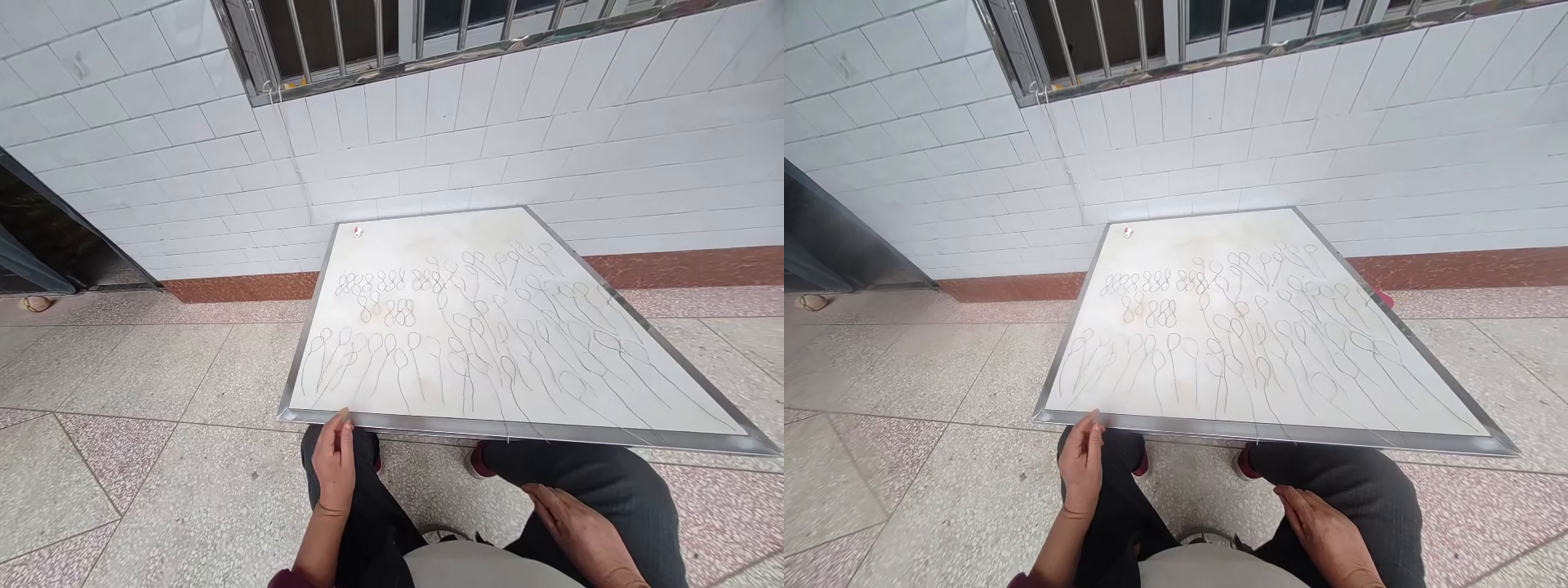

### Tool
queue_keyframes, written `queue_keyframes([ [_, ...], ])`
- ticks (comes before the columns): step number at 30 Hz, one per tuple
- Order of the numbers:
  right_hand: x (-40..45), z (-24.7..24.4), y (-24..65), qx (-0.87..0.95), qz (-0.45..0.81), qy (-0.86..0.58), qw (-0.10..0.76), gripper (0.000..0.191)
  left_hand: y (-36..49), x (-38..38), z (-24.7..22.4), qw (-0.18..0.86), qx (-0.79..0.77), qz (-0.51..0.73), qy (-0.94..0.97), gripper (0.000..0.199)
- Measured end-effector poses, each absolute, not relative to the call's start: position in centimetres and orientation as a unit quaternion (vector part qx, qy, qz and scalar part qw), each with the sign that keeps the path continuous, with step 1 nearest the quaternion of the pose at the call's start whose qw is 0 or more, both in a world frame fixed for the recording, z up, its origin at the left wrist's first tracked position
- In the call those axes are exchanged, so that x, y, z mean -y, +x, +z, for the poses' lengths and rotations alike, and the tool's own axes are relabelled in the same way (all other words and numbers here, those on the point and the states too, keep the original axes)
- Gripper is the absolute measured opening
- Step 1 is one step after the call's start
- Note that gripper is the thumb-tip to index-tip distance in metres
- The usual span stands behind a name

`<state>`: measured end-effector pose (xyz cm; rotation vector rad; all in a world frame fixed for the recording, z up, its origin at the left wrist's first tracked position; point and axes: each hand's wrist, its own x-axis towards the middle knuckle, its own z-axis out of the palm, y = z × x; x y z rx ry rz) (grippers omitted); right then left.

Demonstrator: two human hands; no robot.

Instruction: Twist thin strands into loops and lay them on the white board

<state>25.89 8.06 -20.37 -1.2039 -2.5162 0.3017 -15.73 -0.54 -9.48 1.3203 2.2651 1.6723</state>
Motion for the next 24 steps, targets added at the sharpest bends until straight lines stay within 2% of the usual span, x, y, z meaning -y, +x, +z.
queue_keyframes([
  [8, -7.7, -17.7, 24.1, 0.887, 0.222, -0.371, 0.163, 0.033, -15.3, 1.8, -11.2, 0.008, -0.645, 0.45, 0.617, 0.023],
  [13, -8.8, -11.3, 19.3, 0.88, 0.301, -0.32, 0.178, 0.032, -16.3, 1.7, -11.6, -0.026, -0.63, 0.411, 0.659, 0.022],
  [16, -12.9, -5.9, 15.0, 0.846, 0.304, -0.367, 0.239, 0.03, -17.3, 2.0, -11.6, -0.049, -0.625, 0.393, 0.672, 0.022],
  [18, -16.9, -2.8, 11.8, 0.812, 0.313, -0.426, 0.247, 0.028, -17.8, 2.1, -11.7, -0.063, -0.627, 0.385, 0.675, 0.022],
  [21, -23.2, 0.1, 7.0, 0.783, 0.327, -0.492, 0.196, 0.023, -18.3, 2.0, -12.2, -0.077, -0.63, 0.376, 0.675, 0.022],
  [24, -28.1, 0.6, 2.8, 0.781, 0.326, -0.508, 0.158, 0.02, -18.4, 1.7, -12.7, -0.089, -0.632, 0.371, 0.675, 0.021],
])
